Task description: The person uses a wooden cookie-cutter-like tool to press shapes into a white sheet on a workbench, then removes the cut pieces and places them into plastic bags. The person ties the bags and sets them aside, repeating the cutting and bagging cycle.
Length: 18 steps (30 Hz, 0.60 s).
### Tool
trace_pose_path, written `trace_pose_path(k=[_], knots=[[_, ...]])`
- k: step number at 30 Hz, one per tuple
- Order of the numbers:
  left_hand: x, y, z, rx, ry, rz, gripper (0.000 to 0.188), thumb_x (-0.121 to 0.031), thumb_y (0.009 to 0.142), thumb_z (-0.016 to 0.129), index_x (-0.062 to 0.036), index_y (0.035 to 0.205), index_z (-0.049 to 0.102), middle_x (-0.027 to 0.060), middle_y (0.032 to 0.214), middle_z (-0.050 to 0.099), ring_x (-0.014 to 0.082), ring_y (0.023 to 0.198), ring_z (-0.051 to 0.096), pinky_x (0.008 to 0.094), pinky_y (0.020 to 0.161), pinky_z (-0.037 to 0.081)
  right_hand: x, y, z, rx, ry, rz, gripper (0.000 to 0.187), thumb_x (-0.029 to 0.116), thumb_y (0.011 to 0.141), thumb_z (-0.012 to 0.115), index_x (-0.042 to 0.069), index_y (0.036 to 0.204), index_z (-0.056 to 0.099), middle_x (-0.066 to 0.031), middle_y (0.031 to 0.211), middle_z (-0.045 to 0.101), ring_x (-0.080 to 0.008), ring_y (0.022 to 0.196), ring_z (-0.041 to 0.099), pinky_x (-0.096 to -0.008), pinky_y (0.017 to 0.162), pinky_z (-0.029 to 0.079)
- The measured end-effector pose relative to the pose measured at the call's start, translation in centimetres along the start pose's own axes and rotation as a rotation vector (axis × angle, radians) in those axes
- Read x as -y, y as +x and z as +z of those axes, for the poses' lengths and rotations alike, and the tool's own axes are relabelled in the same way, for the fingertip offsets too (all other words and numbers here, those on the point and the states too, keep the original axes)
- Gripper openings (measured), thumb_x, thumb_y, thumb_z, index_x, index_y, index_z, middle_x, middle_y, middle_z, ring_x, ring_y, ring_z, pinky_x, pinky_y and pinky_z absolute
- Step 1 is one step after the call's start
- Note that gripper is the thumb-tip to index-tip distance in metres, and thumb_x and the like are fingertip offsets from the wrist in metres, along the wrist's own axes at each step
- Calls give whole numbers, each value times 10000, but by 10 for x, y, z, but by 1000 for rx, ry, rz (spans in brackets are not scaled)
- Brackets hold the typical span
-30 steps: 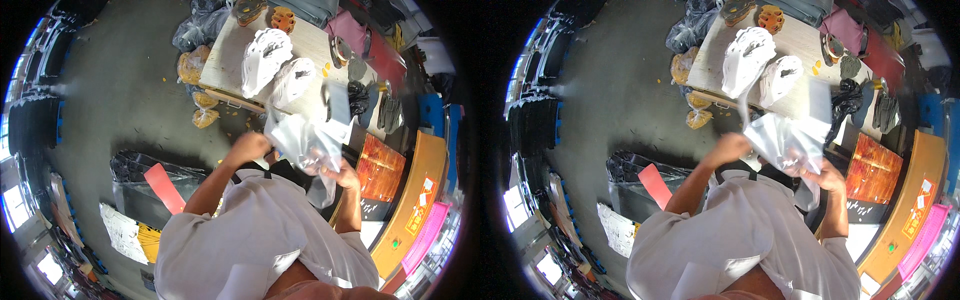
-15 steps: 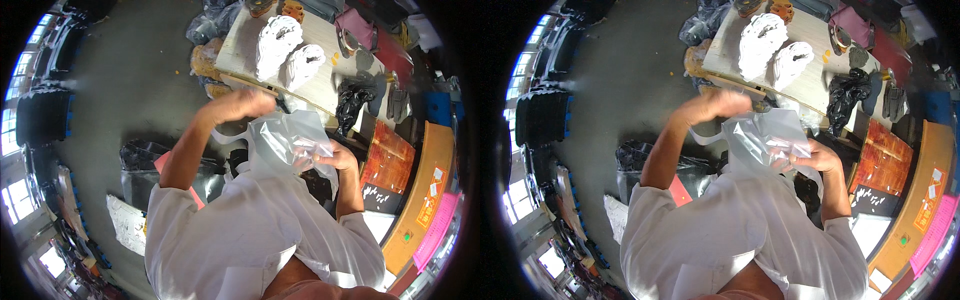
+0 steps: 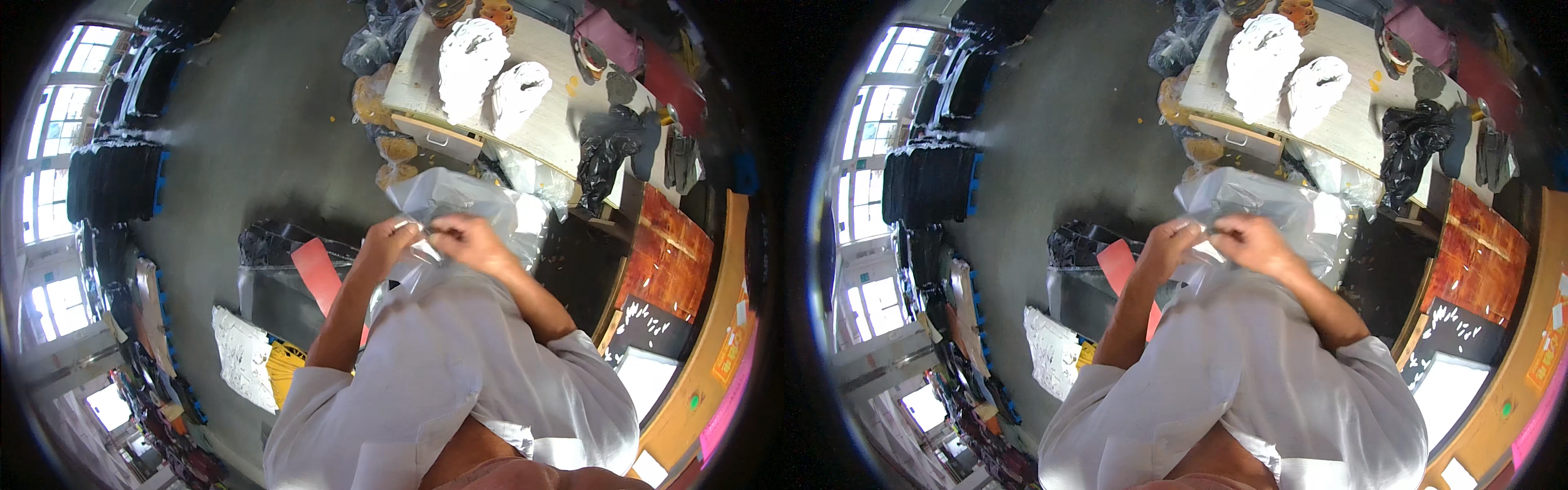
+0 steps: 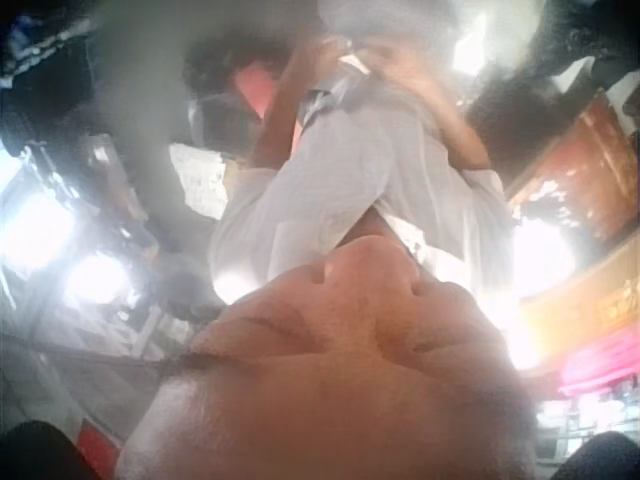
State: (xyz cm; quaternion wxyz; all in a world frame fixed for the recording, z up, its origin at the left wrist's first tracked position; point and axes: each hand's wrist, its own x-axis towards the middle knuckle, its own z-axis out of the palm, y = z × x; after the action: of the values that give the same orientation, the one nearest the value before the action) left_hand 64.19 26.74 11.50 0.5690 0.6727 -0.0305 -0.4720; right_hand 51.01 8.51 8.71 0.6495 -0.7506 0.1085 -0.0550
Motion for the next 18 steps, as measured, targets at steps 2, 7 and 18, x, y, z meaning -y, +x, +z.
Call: trace_pose_path(k=[2, 7, 18], knots=[[5, 0, -2, 85, 133, 54, 272, -202, 1015, 607, 46, 1100, 681, 60, 930, 696, 125, 819, 667, 280, 732, 564, 1, 15, 20, 45, -27, 110, 202, 188, 902, 733, 42, 1041, 733, -128, 843, 710, -190, 725, 668, -335, 684, 528], [0, 14, -33, -73, 152, -4, 224, -163, 977, 660, 36, 1063, 717, 44, 948, 707, 92, 807, 650, 251, 724, 538, -17, 51, 42, 75, 104, 221, 137, 138, 915, 700, 22, 974, 742, -84, 792, 701, -137, 698, 618, -319, 664, 516], [-43, 118, -159, 7, 36, -88, 265, -246, 964, 685, 18, 952, 685, 8, 823, 657, 83, 721, 607, 248, 657, 510, -20, 193, 104, -105, 134, 446, 182, 117, 962, 636, 0, 1099, 667, -36, 857, 691, -106, 730, 602, -272, 675, 514]])
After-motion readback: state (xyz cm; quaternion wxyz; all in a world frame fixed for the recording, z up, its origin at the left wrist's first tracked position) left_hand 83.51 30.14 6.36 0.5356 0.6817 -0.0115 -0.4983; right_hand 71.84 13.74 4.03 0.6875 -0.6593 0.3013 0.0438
